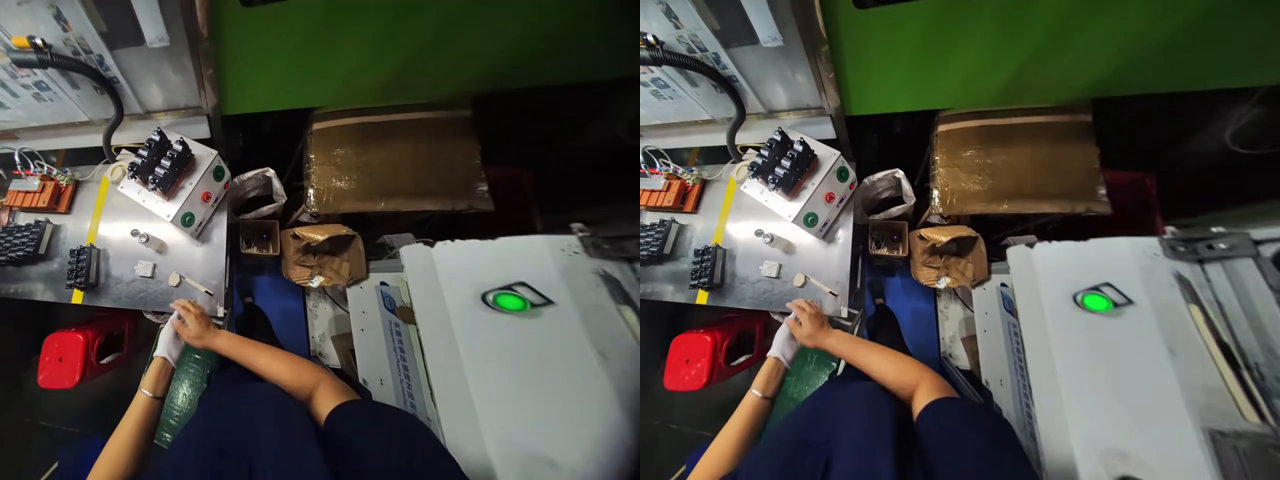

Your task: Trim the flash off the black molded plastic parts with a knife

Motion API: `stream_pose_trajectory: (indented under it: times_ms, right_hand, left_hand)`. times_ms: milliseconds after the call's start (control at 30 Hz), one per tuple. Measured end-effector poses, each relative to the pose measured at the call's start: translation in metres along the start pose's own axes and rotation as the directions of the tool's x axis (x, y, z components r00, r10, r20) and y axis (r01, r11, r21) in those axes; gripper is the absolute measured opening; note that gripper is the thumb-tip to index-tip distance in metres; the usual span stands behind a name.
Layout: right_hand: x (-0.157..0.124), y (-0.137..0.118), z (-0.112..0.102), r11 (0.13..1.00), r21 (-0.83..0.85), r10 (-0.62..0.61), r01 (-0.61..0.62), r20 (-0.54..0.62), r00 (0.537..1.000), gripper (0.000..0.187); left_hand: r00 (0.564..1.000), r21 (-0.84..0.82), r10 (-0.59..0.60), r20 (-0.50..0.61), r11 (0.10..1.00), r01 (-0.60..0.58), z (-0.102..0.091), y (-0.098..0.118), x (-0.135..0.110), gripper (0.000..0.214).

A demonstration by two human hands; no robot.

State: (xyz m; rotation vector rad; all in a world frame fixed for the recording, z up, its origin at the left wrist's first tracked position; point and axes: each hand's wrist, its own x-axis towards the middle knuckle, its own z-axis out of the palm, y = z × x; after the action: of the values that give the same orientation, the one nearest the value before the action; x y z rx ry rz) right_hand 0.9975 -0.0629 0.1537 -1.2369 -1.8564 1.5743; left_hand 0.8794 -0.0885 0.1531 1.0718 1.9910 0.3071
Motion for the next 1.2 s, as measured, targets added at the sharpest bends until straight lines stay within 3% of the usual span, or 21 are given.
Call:
stream_pose_trajectory:
  times_ms: [67, 100, 133, 167, 200, 267, 333, 367, 433, 500, 567, 600, 633, 700, 733, 767, 800, 867, 933, 1033, 1200]
  right_hand:
    - [-0.046, 0.002, -0.003, 0.985, -0.042, -0.168, 0.17, 0.044, 0.985, 0.044]
    - [-0.066, 0.007, -0.01, 0.981, -0.086, -0.172, 0.176, 0.051, 0.984, 0.043]
    - [-0.083, 0.015, -0.02, 0.987, -0.134, -0.081, 0.084, 0.033, 0.996, 0.042]
    - [-0.098, 0.025, -0.033, 0.981, -0.172, 0.085, -0.088, -0.026, 0.996, 0.041]
    - [-0.112, 0.035, -0.047, 0.943, -0.18, 0.264, -0.279, -0.102, 0.959, 0.042]
    - [-0.14, 0.05, -0.076, 0.824, -0.127, 0.514, -0.552, -0.242, 0.823, 0.044]
    - [-0.172, 0.052, -0.099, 0.783, -0.065, 0.568, -0.618, -0.327, 0.755, 0.044]
    - [-0.191, 0.048, -0.108, 0.785, -0.036, 0.566, -0.618, -0.363, 0.74, 0.043]
    - [-0.232, 0.028, -0.119, 0.804, 0.012, 0.539, -0.594, -0.435, 0.721, 0.039]
    - [-0.281, -0.002, -0.127, 0.849, 0.028, 0.458, -0.528, -0.538, 0.707, 0.035]
    - [-0.337, -0.034, -0.133, 0.906, -0.044, 0.265, -0.422, -0.717, 0.645, 0.031]
    - [-0.368, -0.049, -0.136, 0.913, -0.126, 0.126, -0.387, -0.817, 0.563, 0.029]
    - [-0.4, -0.061, -0.138, 0.888, -0.209, -0.006, -0.41, -0.897, 0.443, 0.028]
    - [-0.46, -0.076, -0.139, 0.748, -0.288, -0.214, -0.598, -0.957, 0.194, 0.025]
    - [-0.486, -0.079, -0.138, 0.647, -0.263, -0.275, -0.716, -0.956, 0.102, 0.024]
    - [-0.507, -0.08, -0.136, 0.541, -0.206, -0.303, -0.816, -0.952, 0.039, 0.024]
    - [-0.524, -0.08, -0.133, 0.439, -0.146, -0.307, -0.887, -0.952, 0.004, 0.025]
    - [-0.544, -0.075, -0.127, 0.289, -0.069, -0.267, -0.955, -0.964, -0.011, 0.027]
    - [-0.55, -0.071, -0.12, 0.227, -0.064, -0.227, -0.972, -0.974, 0.011, 0.026]
    - [-0.551, -0.07, -0.114, 0.232, -0.075, -0.216, -0.97, -0.976, 0.023, 0.026]
    - [-0.554, -0.081, -0.118, 0.277, -0.077, -0.279, -0.958, -0.96, -0.004, 0.029]
  left_hand:
    - [0.996, -0.104, 0.012, 0.093, 0.995, -0.002, 0.018, 0.018, -0.024, 0.046]
    - [0.991, -0.143, 0.023, 0.134, 0.99, -0.004, 0.025, 0.029, -0.035, 0.043]
    - [0.982, -0.197, 0.043, 0.184, 0.98, -0.006, 0.03, 0.041, -0.045, 0.041]
    - [0.965, -0.288, 0.072, 0.251, 0.958, 0.004, 0.035, 0.054, -0.054, 0.045]
    - [0.937, -0.41, 0.111, 0.331, 0.911, 0.037, 0.038, 0.069, -0.063, 0.052]
    - [0.851, -0.644, 0.215, 0.48, 0.745, 0.175, 0.042, 0.099, -0.077, 0.06]
    - [0.799, -0.713, 0.297, 0.523, 0.665, 0.22, 0.049, 0.131, -0.089, 0.055]
    - [0.802, -0.698, 0.324, 0.501, 0.7, 0.153, 0.055, 0.148, -0.094, 0.052]
    - [0.812, -0.597, 0.414, 0.412, 0.795, -0.102, 0.072, 0.182, -0.108, 0.049]
    - [0.754, -0.464, 0.544, 0.367, 0.81, -0.359, 0.095, 0.214, -0.129, 0.045]
    - [0.634, -0.398, 0.657, 0.407, 0.753, -0.524, 0.12, 0.24, -0.158, 0.042]
    - [0.566, -0.396, 0.698, 0.439, 0.715, -0.576, 0.132, 0.25, -0.174, 0.042]
    - [0.502, -0.408, 0.733, 0.46, 0.676, -0.613, 0.144, 0.258, -0.191, 0.041]
    - [0.373, -0.454, 0.806, 0.46, 0.574, -0.681, 0.165, 0.27, -0.224, 0.039]
    - [0.307, -0.474, 0.846, 0.436, 0.506, -0.721, 0.175, 0.274, -0.239, 0.037]
    - [0.239, -0.493, 0.886, 0.398, 0.426, -0.759, 0.183, 0.277, -0.252, 0.034]
    - [0.167, -0.51, 0.921, 0.353, 0.339, -0.791, 0.191, 0.279, -0.264, 0.031]
    - [0.014, -0.542, 0.964, 0.266, 0.161, -0.825, 0.203, 0.285, -0.285, 0.026]
    - [-0.131, -0.574, 0.971, 0.201, 0.008, -0.819, 0.212, 0.291, -0.302, 0.023]
    - [-0.326, -0.604, 0.93, 0.171, -0.162, -0.78, 0.219, 0.302, -0.325, 0.025]
    - [-0.569, -0.667, 0.804, 0.172, -0.331, -0.668, 0.221, 0.321, -0.362, 0.032]
